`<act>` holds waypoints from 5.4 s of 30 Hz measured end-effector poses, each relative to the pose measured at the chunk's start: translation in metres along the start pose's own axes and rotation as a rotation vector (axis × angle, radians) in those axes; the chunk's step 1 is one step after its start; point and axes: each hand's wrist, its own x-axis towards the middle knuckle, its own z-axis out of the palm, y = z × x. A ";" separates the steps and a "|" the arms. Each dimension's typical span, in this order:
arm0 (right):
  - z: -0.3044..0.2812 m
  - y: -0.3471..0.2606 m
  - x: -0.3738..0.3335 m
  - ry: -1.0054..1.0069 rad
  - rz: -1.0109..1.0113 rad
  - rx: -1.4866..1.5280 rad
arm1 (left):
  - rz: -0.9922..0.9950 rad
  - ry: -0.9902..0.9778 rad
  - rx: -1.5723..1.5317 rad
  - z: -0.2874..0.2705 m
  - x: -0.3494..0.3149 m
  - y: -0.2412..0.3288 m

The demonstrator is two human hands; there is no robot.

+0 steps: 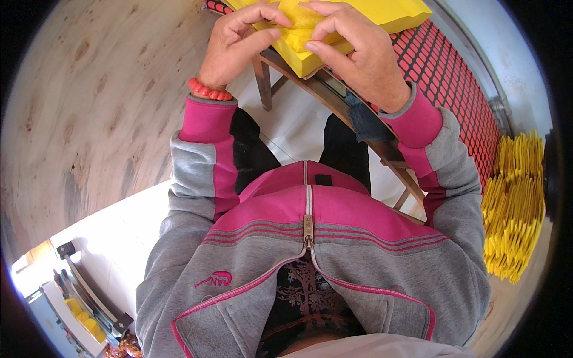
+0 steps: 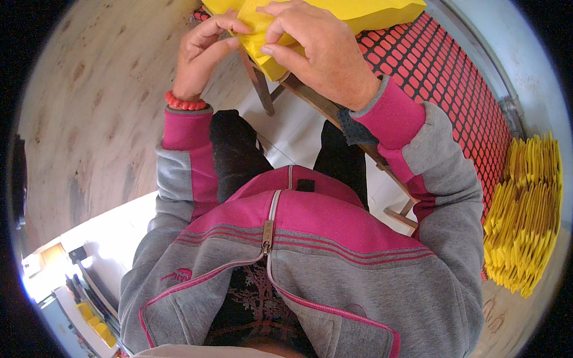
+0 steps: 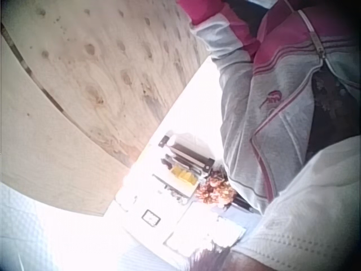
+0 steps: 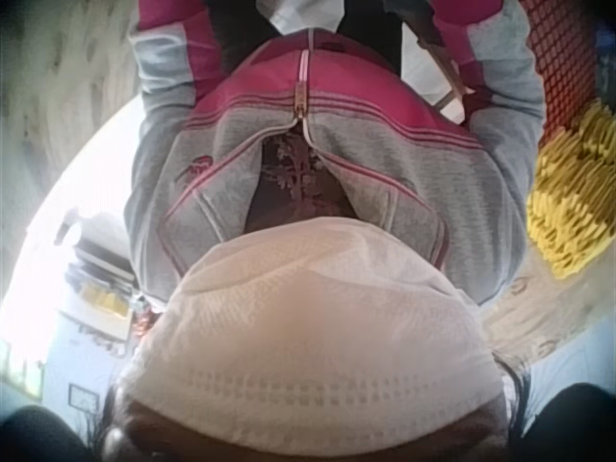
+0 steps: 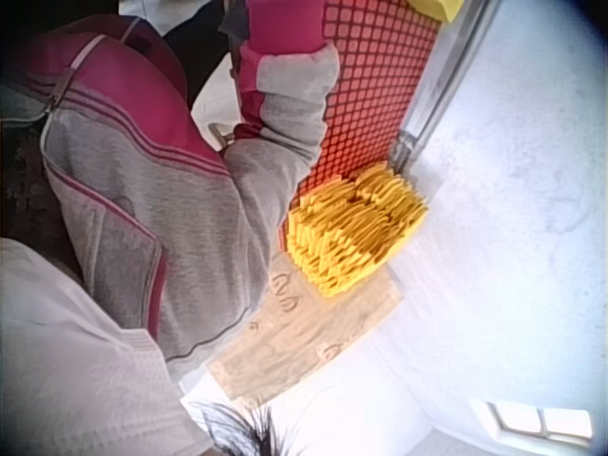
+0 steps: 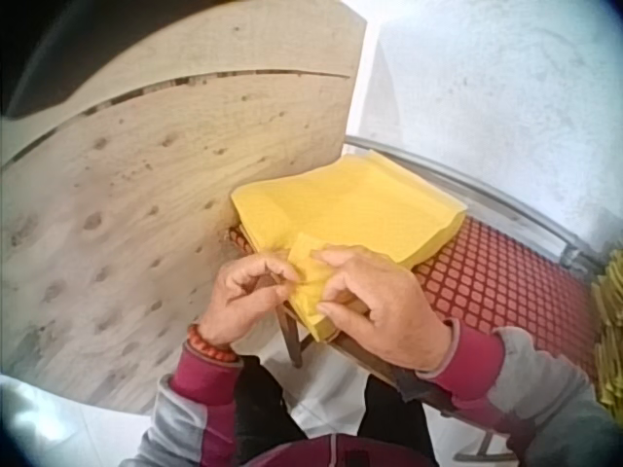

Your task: The person folds yellow paper sheets by hand on a patterned table. They repeatedly pick up sheets, fold them in half, and stack the folded pieces into a growing pile on the right side of the table.

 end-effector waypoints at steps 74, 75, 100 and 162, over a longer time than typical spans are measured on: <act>-0.025 -0.015 0.015 0.248 -0.039 -0.095 | 0.028 0.129 0.146 0.011 -0.002 -0.014; -0.027 -0.018 0.015 0.242 -0.052 -0.101 | 0.028 0.138 0.145 0.011 -0.001 -0.014; 0.004 -0.002 -0.010 0.023 -0.149 -0.339 | -0.043 0.228 0.094 0.018 0.003 -0.008; -0.084 0.030 -0.073 0.186 0.332 0.001 | 0.322 -0.159 1.064 0.024 0.026 0.045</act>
